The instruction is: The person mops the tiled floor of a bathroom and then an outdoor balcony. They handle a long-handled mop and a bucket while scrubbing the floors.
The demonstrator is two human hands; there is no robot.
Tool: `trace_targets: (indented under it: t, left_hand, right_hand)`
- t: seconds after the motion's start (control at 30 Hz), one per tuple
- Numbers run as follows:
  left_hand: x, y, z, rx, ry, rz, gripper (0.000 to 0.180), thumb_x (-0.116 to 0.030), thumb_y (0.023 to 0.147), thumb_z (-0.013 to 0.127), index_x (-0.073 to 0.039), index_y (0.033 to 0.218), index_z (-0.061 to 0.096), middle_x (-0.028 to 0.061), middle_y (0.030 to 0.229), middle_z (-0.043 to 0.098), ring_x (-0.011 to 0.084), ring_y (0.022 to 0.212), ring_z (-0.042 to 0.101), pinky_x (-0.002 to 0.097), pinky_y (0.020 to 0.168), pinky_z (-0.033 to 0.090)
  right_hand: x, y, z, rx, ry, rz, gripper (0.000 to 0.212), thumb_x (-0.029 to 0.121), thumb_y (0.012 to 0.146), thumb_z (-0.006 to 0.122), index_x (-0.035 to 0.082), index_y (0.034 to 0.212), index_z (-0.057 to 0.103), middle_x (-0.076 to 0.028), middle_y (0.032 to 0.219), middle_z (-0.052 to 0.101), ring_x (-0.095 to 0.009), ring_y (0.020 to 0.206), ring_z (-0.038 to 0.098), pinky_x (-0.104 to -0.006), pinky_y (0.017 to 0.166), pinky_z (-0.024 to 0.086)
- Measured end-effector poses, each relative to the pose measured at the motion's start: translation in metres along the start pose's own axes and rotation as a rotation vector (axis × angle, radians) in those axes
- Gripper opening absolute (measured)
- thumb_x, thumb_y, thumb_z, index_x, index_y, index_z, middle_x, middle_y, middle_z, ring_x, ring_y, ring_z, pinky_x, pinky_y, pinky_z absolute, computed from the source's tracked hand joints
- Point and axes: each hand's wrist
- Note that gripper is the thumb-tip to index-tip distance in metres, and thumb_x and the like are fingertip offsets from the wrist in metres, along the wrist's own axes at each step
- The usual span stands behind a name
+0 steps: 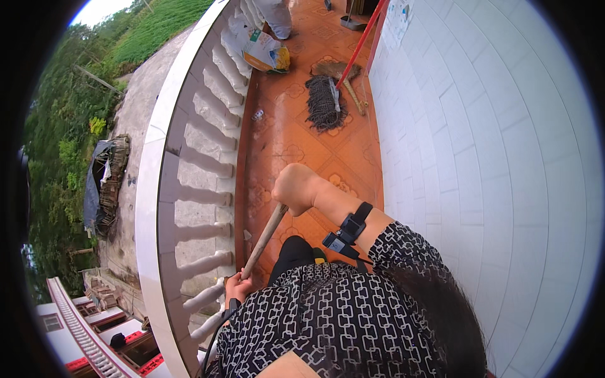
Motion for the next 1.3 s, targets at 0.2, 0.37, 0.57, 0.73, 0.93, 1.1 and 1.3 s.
trace_targets:
  t: [0.2,0.37,0.57,0.73,0.93,1.1,1.3]
  left_hand:
    - [0.035,0.013,0.239,0.434,1.562,0.611,0.029,-0.008,0.086,0.052,0.007,0.111,0.050,0.0074,0.091,0.057,0.0124,0.077,0.056,0.0209,0.077,0.045]
    - [0.064,0.143,0.422,-0.065,0.064,-0.236,0.013,-0.006,0.091,0.044,0.005,0.098,0.049,0.0138,0.089,0.058,0.0246,0.080,0.061,0.0364,0.079,0.053]
    - [0.131,0.153,0.654,-0.039,0.241,-0.254,0.010,-0.006,0.092,0.044,0.003,0.095,0.048,0.0137,0.093,0.056,0.0245,0.083,0.059,0.0359,0.081,0.053]
    - [0.212,0.177,0.850,0.095,0.467,-0.175,0.009,-0.007,0.092,0.045,0.003,0.093,0.045,0.0127,0.089,0.053,0.0235,0.078,0.058,0.0351,0.077,0.053]
    - [0.293,0.169,1.063,0.269,0.652,-0.198,0.009,-0.006,0.091,0.045,0.003,0.090,0.043,0.0136,0.086,0.049,0.0231,0.076,0.054,0.0433,0.084,0.050]
    - [0.342,0.188,1.228,0.451,0.784,-0.271,0.012,-0.001,0.086,0.049,0.004,0.095,0.042,0.0129,0.083,0.048,0.0232,0.074,0.053,0.0414,0.080,0.051]
    - [0.409,0.226,1.409,0.665,0.946,-0.411,0.015,0.005,0.084,0.045,0.007,0.098,0.039,0.0137,0.085,0.048,0.0262,0.082,0.054,0.0398,0.083,0.049]
  right_hand:
    - [-0.228,0.070,-0.008,0.005,-0.009,0.081,0.011,0.018,0.050,0.065,0.014,0.057,0.058,-0.002,0.054,0.057,-0.024,0.053,0.058,-0.0358,0.046,0.044]
    - [-0.380,0.081,-0.049,0.021,-0.013,0.219,0.010,0.018,0.050,0.065,0.014,0.058,0.061,-0.004,0.056,0.058,-0.025,0.056,0.060,-0.0368,0.049,0.047]
    - [-0.536,0.058,-0.109,-0.111,-0.113,0.395,0.014,0.015,0.047,0.066,0.012,0.056,0.056,-0.005,0.053,0.055,-0.025,0.053,0.058,-0.0366,0.046,0.045]
    - [-0.645,0.031,-0.139,-0.344,-0.226,0.514,0.024,0.013,0.044,0.065,0.011,0.053,0.043,-0.004,0.050,0.045,-0.024,0.047,0.049,-0.0368,0.043,0.036]
    - [-0.744,0.028,-0.189,-0.391,-0.415,0.687,0.028,0.013,0.039,0.059,0.011,0.050,0.034,-0.004,0.049,0.031,-0.021,0.044,0.035,-0.0338,0.042,0.025]
    - [-0.814,0.050,-0.211,-0.398,-0.564,0.860,0.028,0.009,0.040,0.057,0.009,0.052,0.033,-0.006,0.051,0.028,-0.022,0.045,0.033,-0.0333,0.042,0.022]
    - [-0.910,0.107,-0.207,-0.282,-0.775,1.092,0.027,0.001,0.054,0.064,0.007,0.054,0.038,-0.009,0.053,0.030,-0.024,0.046,0.035,-0.0353,0.043,0.024]
Point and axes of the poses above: each hand's wrist, its own y-axis towards the middle knuckle, its own z-axis out of the palm, x = y × z
